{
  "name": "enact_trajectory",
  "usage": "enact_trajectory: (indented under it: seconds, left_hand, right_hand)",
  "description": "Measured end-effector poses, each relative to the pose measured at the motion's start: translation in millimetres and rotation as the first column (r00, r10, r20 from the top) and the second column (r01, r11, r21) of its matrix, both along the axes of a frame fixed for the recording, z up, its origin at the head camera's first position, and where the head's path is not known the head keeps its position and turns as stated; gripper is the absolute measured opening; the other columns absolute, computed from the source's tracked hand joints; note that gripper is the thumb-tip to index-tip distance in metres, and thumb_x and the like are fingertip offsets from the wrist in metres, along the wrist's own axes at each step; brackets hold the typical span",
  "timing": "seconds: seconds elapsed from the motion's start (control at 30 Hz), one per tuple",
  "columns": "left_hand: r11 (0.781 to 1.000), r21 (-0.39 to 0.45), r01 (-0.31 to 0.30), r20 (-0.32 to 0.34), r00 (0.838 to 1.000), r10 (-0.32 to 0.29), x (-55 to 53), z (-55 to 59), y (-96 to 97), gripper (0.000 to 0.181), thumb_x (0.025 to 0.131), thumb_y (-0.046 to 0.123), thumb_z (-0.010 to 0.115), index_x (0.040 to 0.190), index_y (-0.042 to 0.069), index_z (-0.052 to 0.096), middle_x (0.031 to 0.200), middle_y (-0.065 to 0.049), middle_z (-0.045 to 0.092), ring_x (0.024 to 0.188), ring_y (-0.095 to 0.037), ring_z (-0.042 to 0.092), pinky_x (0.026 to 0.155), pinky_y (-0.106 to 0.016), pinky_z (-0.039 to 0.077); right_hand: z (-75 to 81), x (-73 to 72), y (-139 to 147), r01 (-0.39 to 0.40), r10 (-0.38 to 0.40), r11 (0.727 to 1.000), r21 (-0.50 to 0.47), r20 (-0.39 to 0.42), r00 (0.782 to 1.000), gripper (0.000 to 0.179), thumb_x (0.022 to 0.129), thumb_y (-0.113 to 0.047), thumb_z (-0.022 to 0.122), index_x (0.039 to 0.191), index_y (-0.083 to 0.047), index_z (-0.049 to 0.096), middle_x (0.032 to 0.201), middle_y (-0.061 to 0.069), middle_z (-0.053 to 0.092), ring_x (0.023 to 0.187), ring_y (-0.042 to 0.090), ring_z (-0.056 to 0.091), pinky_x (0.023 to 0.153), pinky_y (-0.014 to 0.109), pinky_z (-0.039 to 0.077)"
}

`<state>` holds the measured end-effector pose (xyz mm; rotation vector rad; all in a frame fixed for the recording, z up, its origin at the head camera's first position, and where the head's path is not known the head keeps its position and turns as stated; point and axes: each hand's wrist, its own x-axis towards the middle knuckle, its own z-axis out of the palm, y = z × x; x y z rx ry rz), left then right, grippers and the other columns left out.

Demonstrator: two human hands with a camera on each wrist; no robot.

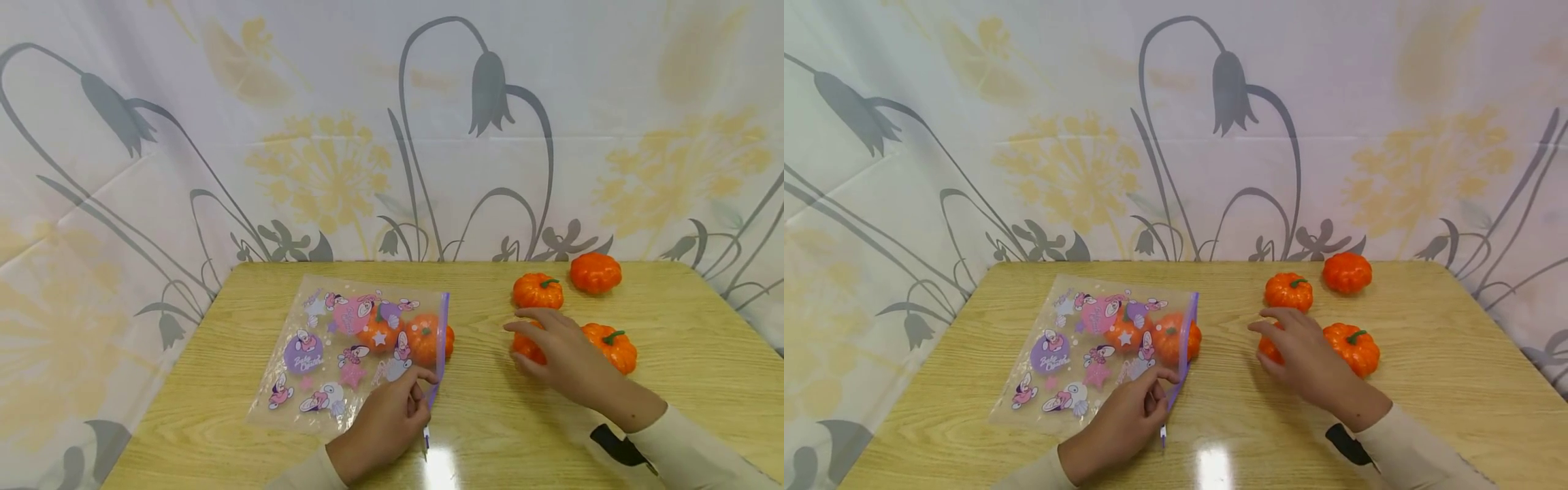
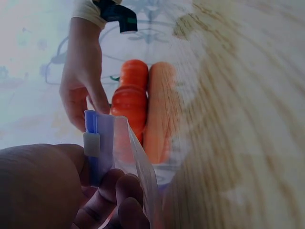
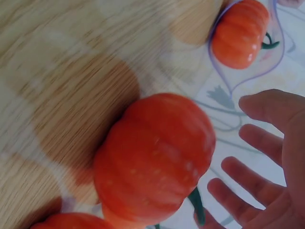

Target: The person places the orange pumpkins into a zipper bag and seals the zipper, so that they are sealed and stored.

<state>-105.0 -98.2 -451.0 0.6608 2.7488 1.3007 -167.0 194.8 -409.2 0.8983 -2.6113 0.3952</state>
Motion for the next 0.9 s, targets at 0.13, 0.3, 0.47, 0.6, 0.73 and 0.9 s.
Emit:
enact_trajectory:
  seconds: [0.13, 0.3, 0.47, 0.6, 0.73, 0.9]
  left_hand:
    - [1.000, 0.002, 0.001, 0.000, 1.000, -0.001, -0.3, -1.1, 0.0, 0.033, 0.088, 0.004, 0.060, 0.119, 0.016, 0.060, 0.073, 0.015, 0.053, 0.055, 0.006, 0.040, 0.050, -0.014, 0.038]
    - [1.000, 0.001, -0.001, 0.006, 1.000, 0.001, -0.2, -0.4, 0.0, 0.033, 0.088, 0.005, 0.060, 0.119, 0.016, 0.060, 0.073, 0.015, 0.052, 0.055, 0.007, 0.039, 0.050, -0.014, 0.037]
    - [1.000, -0.001, 0.000, 0.003, 1.000, 0.000, 0.2, 0.1, -0.2, 0.033, 0.088, 0.005, 0.060, 0.119, 0.016, 0.060, 0.074, 0.015, 0.052, 0.056, 0.007, 0.040, 0.052, -0.014, 0.038]
    - [1.000, -0.001, 0.002, 0.011, 1.000, -0.002, 0.3, 0.1, -0.2, 0.032, 0.089, 0.005, 0.059, 0.119, 0.016, 0.060, 0.074, 0.015, 0.052, 0.057, 0.007, 0.041, 0.053, -0.014, 0.040]
    - [1.000, 0.002, 0.003, 0.014, 1.000, -0.003, 0.0, -0.3, -0.4, 0.032, 0.089, 0.005, 0.059, 0.119, 0.016, 0.060, 0.075, 0.015, 0.053, 0.057, 0.007, 0.043, 0.053, -0.015, 0.041]
    - [1.000, -0.003, 0.004, 0.006, 1.000, -0.004, -0.4, -1.2, -0.4, 0.032, 0.089, 0.005, 0.060, 0.119, 0.016, 0.060, 0.075, 0.015, 0.053, 0.057, 0.007, 0.044, 0.053, -0.015, 0.042]
  right_hand:
    - [-0.8, -0.9, 6.2, 0.022, -0.024, 0.998, 0.051, 0.038, 0.999, 0.050, 0.079, -0.018, 0.084, 0.125, -0.010, 0.067, 0.134, 0.018, 0.057, 0.122, 0.040, 0.053, 0.095, 0.063, 0.047]
    - [-3.8, -0.9, 13.5, 0.027, -0.035, 0.993, 0.114, 0.070, 0.997, 0.066, 0.077, -0.023, 0.086, 0.136, -0.012, 0.061, 0.145, 0.020, 0.048, 0.130, 0.044, 0.046, 0.096, 0.065, 0.046]
    - [-8.3, -0.8, 20.0, 0.028, -0.040, 0.988, 0.153, 0.074, 0.996, 0.081, 0.074, -0.028, 0.088, 0.145, -0.013, 0.051, 0.151, 0.023, 0.040, 0.131, 0.049, 0.044, 0.094, 0.066, 0.047]
    - [-9.9, -1.1, 22.5, 0.042, -0.061, 0.986, 0.164, 0.111, 0.992, 0.087, 0.076, -0.030, 0.087, 0.150, -0.015, 0.044, 0.153, 0.024, 0.036, 0.132, 0.052, 0.042, 0.095, 0.068, 0.046]
    - [-10.7, -1.0, 22.7, 0.053, -0.077, 0.984, 0.169, 0.134, 0.988, 0.085, 0.079, -0.031, 0.085, 0.151, -0.015, 0.042, 0.153, 0.024, 0.035, 0.129, 0.053, 0.045, 0.094, 0.069, 0.046]
    - [-13.5, 0.9, 23.4, 0.059, -0.087, 0.985, 0.164, 0.165, 0.982, 0.085, 0.081, -0.030, 0.083, 0.152, -0.013, 0.040, 0.151, 0.026, 0.035, 0.121, 0.052, 0.054, 0.089, 0.065, 0.050]
